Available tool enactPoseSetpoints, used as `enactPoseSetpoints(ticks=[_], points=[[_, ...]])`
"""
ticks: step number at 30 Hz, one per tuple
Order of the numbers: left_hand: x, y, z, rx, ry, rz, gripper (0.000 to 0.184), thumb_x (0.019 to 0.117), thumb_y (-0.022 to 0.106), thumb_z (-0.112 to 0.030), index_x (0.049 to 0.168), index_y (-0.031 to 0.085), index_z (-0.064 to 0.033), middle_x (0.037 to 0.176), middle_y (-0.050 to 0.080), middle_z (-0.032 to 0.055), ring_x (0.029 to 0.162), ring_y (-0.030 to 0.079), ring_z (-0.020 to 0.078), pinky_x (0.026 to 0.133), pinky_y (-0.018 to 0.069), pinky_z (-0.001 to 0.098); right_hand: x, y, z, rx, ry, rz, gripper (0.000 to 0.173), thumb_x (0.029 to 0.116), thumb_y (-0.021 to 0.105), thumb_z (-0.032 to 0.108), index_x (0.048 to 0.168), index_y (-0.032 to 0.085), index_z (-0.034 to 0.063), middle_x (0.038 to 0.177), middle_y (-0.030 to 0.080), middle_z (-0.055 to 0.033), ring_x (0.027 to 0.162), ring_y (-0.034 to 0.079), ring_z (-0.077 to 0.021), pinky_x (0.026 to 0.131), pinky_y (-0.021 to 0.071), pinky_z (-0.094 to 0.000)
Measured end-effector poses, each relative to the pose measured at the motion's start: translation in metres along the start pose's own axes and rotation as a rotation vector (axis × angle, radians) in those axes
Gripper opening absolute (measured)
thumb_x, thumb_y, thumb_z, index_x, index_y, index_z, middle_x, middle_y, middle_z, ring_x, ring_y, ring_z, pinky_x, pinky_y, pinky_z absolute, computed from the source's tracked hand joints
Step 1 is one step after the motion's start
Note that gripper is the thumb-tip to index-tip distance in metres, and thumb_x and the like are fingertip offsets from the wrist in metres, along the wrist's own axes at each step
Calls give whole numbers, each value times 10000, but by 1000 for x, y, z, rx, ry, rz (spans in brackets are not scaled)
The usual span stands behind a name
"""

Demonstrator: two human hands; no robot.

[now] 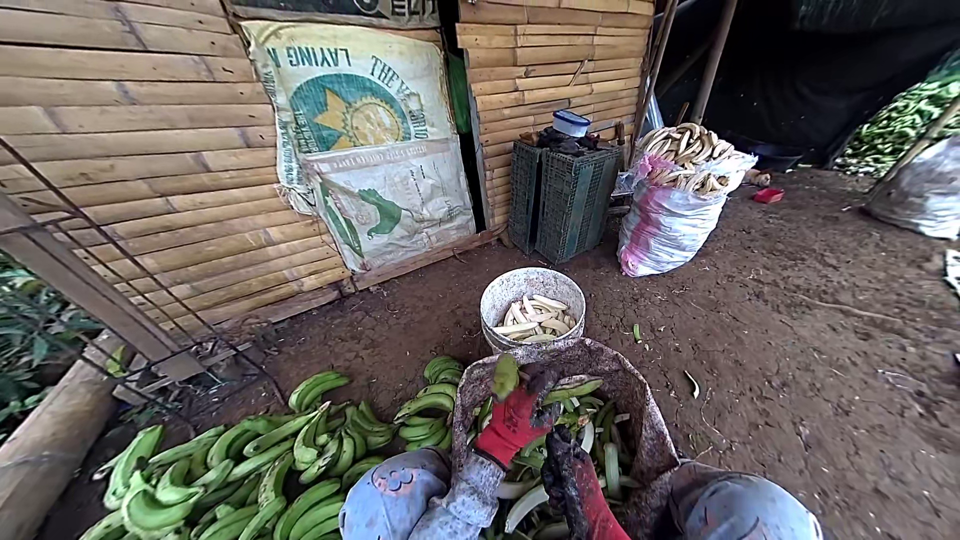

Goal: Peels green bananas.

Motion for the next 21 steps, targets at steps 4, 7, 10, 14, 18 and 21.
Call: enactPoseSetpoints(ticks=[4,7,10,14,18,21], points=[[14,-8,-6,-165,-378,49,567,865,750,-153,1305,563,152,1213,663,285,1158,652,316,1068,472,427,-1,-15,-24,-113,210,105,364,1121,371,391,1002,551,98,654,573,-7,459,485,-69,413,404,-203],[26,-15,3,-562,-740,97,416,1030,593,-223,1369,523,8,973,672,115,759,681,164,701,607,323,-3,-22,-20,-166,238,300,438,1114,322,446,1039,586,104,677,584,-7,493,506,-70,438,427,-204],[23,-15,10,-973,-921,128,500,1129,253,-397,1191,561,-7,703,599,71,526,596,181,493,560,349,-1,-26,3,-264,182,354,428,1118,319,408,1104,604,90,665,595,-8,470,499,-60,431,420,-195],[16,-19,19,-1006,-937,96,496,1133,233,-375,1196,569,-16,761,616,81,598,618,188,548,568,350,-7,-23,45,-252,144,348,444,1117,301,381,1065,609,66,634,587,-6,448,516,-56,404,430,-181],[18,-26,19,-1052,-944,2,430,1134,271,-330,1226,556,-21,760,614,85,588,616,188,530,561,343,-6,-17,80,-465,44,277,377,1123,341,370,1170,590,91,642,577,14,451,495,-45,401,394,-178],[18,-30,18,-1039,-904,-21,402,1133,272,-287,1272,546,-29,797,630,56,625,627,144,568,566,304,-10,-7,109,-664,-280,383,310,1073,455,333,1227,571,90,707,613,37,485,514,-31,437,428,-185]])
Point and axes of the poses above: each hand's wrist, its own x-axis towards the middle knuckle, its own y-axis out of the palm, z = x × y, the point moved 3 cm from there along x, towards the middle knuckle
